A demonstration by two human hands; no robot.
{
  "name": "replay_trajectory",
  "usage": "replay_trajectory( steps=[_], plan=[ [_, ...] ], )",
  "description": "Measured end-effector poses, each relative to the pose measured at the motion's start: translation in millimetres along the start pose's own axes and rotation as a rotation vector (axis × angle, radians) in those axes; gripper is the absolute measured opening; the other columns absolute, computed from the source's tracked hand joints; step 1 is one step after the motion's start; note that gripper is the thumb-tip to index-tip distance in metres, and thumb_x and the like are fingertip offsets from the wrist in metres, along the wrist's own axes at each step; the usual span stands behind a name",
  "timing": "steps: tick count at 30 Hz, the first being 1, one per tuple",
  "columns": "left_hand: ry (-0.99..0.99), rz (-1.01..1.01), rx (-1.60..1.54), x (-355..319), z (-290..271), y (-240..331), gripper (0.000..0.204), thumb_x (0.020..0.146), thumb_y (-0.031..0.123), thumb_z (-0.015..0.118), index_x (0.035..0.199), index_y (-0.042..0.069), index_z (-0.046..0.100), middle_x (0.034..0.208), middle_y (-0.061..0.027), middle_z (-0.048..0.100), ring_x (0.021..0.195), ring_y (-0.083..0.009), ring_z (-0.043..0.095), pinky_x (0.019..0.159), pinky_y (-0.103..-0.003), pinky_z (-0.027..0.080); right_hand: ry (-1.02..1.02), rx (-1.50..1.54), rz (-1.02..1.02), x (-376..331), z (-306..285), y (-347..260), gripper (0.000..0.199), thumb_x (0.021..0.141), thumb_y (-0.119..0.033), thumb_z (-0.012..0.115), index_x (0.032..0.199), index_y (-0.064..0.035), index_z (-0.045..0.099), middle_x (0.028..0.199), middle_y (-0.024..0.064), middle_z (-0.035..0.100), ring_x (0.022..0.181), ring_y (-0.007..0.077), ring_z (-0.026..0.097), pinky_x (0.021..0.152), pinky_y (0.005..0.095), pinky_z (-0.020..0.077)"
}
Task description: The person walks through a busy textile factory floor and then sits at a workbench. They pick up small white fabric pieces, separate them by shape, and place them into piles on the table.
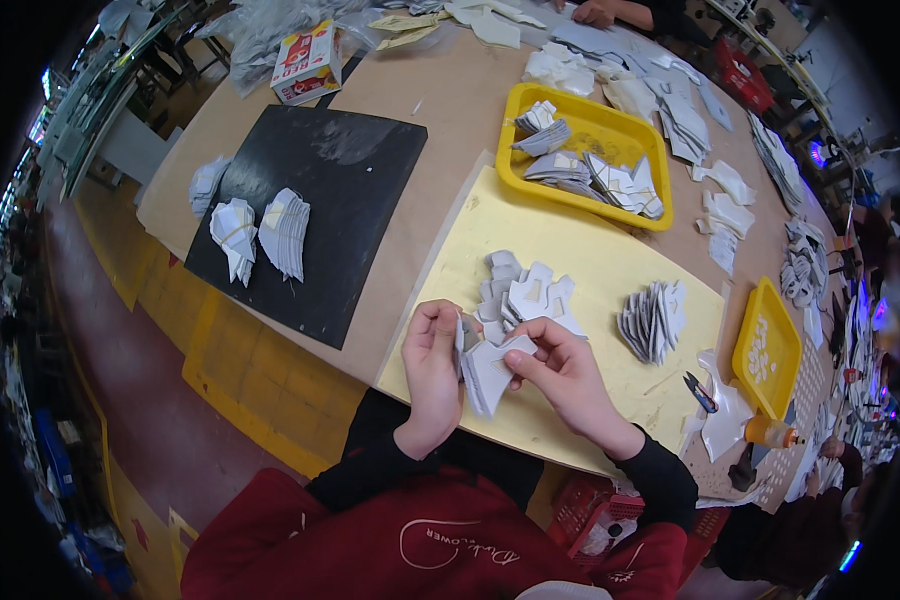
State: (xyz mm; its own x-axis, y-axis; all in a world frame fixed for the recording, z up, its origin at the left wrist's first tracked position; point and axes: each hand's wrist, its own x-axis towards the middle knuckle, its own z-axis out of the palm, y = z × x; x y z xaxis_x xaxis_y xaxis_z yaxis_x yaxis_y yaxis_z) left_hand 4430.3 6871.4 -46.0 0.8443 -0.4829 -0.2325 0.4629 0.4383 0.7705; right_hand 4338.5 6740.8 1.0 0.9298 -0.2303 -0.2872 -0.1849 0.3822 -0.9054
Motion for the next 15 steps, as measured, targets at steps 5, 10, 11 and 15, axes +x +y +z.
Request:
replay_trajectory(
  steps=[5, 10, 11, 15],
  plan=[
    [-0.111, -0.081, -0.045, -16.4, 14.6, -5.9, 0.008, 0.102, 0.006, 0.041, 0.108, 0.009, 0.046, 0.102, -0.0034, 0.053, 0.082, -0.0108, 0.06, 0.062, -0.024, 0.052, 0.111, -0.198, -0.145, -7.6, 7.3, 12.9, 0.021, 0.094, -0.007, 0.061, 0.112, 0.0015, 0.054, 0.091, 0.0038, 0.062, 0.078, 0.0055, 0.058, 0.07, 0.0207, 0.0491],
    [-0.086, 0.033, 0.057, -30.9, 14.9, -26.6, 0.018, 0.104, 0.009, 0.041, 0.121, 0.006, 0.046, 0.111, -0.0061, 0.051, 0.102, -0.0105, 0.053, 0.086, -0.024, 0.045, 0.164, -0.216, -0.13, -21.6, -6.2, 27.6, 0.018, 0.096, -0.005, 0.058, 0.111, 0.0009, 0.05, 0.094, 0.0035, 0.061, 0.084, 0.0057, 0.057, 0.073, 0.0213, 0.0488],
    [-0.113, -0.019, 0.023, -34.5, 17.5, -27.7, 0.02, 0.104, 0.01, 0.042, 0.123, 0.006, 0.045, 0.113, -0.0063, 0.051, 0.104, -0.0111, 0.052, 0.087, -0.025, 0.045, 0.208, -0.18, -0.132, -22.7, -9.2, 31.0, 0.019, 0.095, -0.005, 0.06, 0.111, 0.0014, 0.051, 0.09, 0.004, 0.062, 0.081, 0.0059, 0.058, 0.072, 0.021, 0.0487],
    [-0.207, -0.064, 0.087, -45.4, 18.7, -38.1, 0.026, 0.101, 0.006, 0.047, 0.127, 0.003, 0.043, 0.12, -0.0075, 0.049, 0.109, -0.0141, 0.051, 0.093, -0.027, 0.044, 0.314, -0.161, -0.166, -29.6, -22.4, 32.8, 0.021, 0.093, -0.006, 0.063, 0.11, 0.002, 0.053, 0.086, 0.0054, 0.065, 0.078, 0.0059, 0.059, 0.069, 0.0213, 0.0487]
  ],
)
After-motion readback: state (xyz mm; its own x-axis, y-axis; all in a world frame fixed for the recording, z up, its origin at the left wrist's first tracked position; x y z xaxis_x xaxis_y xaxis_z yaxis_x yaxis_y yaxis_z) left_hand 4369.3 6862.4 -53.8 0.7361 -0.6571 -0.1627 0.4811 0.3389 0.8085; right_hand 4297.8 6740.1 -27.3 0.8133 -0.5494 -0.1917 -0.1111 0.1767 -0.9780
